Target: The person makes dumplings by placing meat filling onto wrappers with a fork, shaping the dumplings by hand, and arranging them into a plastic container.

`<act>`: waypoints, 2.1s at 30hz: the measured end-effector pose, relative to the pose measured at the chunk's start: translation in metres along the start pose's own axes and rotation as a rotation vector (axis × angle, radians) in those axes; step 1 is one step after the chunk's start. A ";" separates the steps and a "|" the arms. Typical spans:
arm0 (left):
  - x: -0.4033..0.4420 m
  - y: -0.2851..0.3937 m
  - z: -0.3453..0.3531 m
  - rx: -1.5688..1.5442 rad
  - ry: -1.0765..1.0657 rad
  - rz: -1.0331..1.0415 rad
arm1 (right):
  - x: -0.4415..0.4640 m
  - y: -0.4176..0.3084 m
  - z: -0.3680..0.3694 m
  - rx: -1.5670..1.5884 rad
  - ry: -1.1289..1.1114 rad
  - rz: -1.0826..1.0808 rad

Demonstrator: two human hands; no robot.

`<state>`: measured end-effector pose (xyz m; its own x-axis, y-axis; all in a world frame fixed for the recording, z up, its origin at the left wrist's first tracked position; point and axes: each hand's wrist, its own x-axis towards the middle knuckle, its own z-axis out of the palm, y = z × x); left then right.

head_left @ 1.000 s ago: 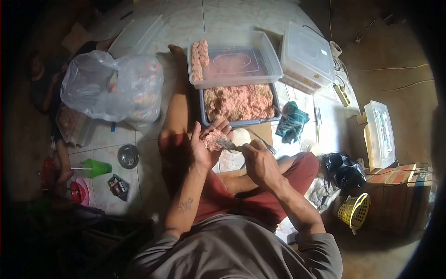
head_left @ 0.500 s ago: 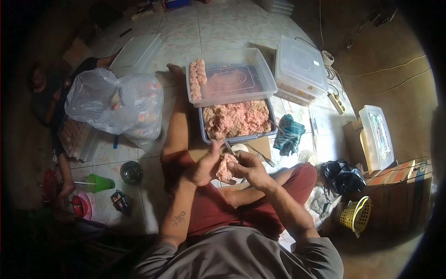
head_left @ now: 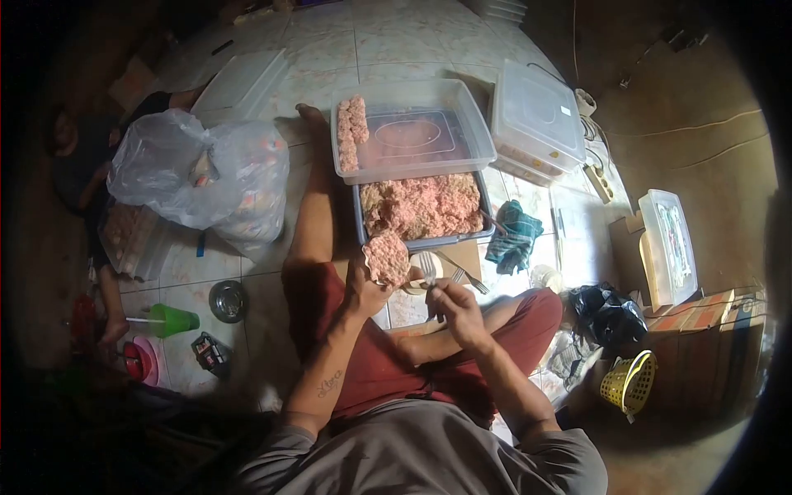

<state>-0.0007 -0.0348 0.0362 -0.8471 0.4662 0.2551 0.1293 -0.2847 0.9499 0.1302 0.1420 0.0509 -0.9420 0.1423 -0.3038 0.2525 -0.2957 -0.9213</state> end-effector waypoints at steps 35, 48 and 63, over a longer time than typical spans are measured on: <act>0.014 0.051 0.025 0.279 0.186 0.012 | -0.008 0.009 -0.007 0.093 -0.093 -0.009; 0.001 0.029 0.022 0.426 -0.167 0.035 | 0.004 0.022 0.014 -0.116 -0.102 -0.226; 0.006 0.023 0.025 0.064 -0.094 -0.047 | -0.013 0.029 0.009 0.036 -0.080 -0.090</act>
<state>0.0101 -0.0176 0.0639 -0.8016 0.5547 0.2229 0.1255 -0.2084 0.9700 0.1479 0.1229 0.0299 -0.9754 0.0948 -0.1988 0.1594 -0.3189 -0.9343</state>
